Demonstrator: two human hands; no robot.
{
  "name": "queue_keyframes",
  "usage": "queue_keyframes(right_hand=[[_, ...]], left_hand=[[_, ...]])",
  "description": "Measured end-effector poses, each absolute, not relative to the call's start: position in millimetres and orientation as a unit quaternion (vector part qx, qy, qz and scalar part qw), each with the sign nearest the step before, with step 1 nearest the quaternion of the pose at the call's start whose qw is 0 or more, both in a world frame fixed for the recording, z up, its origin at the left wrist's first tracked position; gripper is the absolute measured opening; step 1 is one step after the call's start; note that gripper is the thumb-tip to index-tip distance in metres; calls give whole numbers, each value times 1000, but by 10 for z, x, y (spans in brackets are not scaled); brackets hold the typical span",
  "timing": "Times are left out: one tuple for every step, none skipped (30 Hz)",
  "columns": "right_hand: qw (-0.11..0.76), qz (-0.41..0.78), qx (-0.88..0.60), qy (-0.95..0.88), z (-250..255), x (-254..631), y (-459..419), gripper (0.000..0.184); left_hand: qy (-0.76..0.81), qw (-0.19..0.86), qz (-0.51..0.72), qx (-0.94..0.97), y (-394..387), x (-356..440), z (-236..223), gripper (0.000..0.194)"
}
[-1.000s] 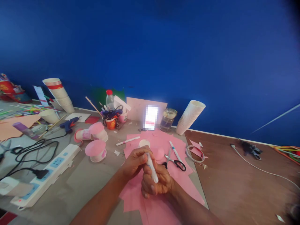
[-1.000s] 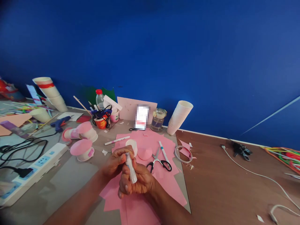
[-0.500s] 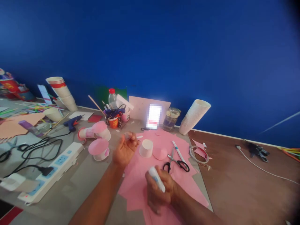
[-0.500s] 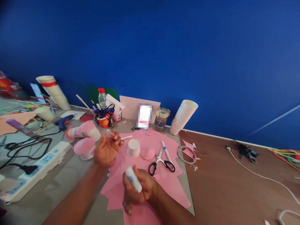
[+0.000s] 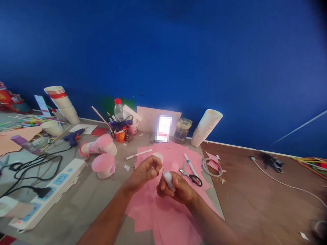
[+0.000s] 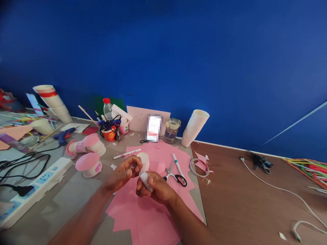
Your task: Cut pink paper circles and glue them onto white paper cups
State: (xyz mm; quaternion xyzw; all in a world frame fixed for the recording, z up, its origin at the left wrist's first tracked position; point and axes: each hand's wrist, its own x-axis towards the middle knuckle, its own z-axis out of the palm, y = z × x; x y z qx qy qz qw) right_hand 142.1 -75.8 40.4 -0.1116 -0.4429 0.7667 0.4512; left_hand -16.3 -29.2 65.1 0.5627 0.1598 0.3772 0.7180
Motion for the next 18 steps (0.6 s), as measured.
queue_keyframes(right_hand=[[451, 758, -116, -457, 406, 1425, -759, 46], [455, 749, -123, -465, 406, 1431, -759, 45], [459, 742, -133, -471, 405, 1436, -758, 44], [463, 735, -145, -473, 404, 1443, -754, 42], [466, 732, -155, -472, 402, 1449, -749, 40], [469, 731, -164, -468, 399, 1455, -741, 38], [471, 734, -167, -459, 394, 1460, -733, 38], [472, 742, -164, -447, 387, 1463, -724, 39], [470, 754, -156, -431, 377, 1466, -715, 40], [468, 768, -145, -412, 364, 1467, -708, 42], [464, 782, -135, -394, 349, 1469, -701, 44], [460, 794, -125, -376, 332, 1470, -696, 46], [460, 802, -118, -362, 314, 1473, -691, 46], [462, 806, -116, -350, 296, 1477, -689, 45], [467, 808, -118, -341, 279, 1482, -687, 42], [472, 807, -122, -333, 263, 1487, -686, 39], [477, 807, -129, -324, 250, 1492, -685, 35], [482, 806, -136, -315, 240, 1497, -685, 32]], left_hand=[[177, 689, 351, 609, -317, -155, 675, 41], [190, 653, 331, 655, -341, -147, 705, 49], [199, 613, 320, 695, -363, -138, 738, 49], [206, 575, 315, 726, -383, -128, 771, 43], [211, 547, 316, 746, -400, -120, 801, 35], [218, 530, 319, 755, -416, -113, 823, 27], [223, 518, 322, 760, -428, -107, 837, 22], [228, 511, 327, 761, -438, -105, 842, 21], [231, 504, 336, 761, -444, -105, 839, 20], [233, 497, 346, 761, -447, -109, 831, 21], [234, 489, 357, 761, -447, -115, 820, 21], [234, 480, 368, 761, -445, -122, 810, 20], [235, 472, 376, 762, -441, -130, 801, 19], [236, 464, 382, 763, -436, -138, 797, 19], [237, 455, 388, 766, -432, -143, 797, 19], [238, 447, 395, 767, -429, -147, 800, 19], [240, 438, 402, 767, -426, -148, 804, 19], [241, 430, 407, 768, -425, -147, 809, 19]])
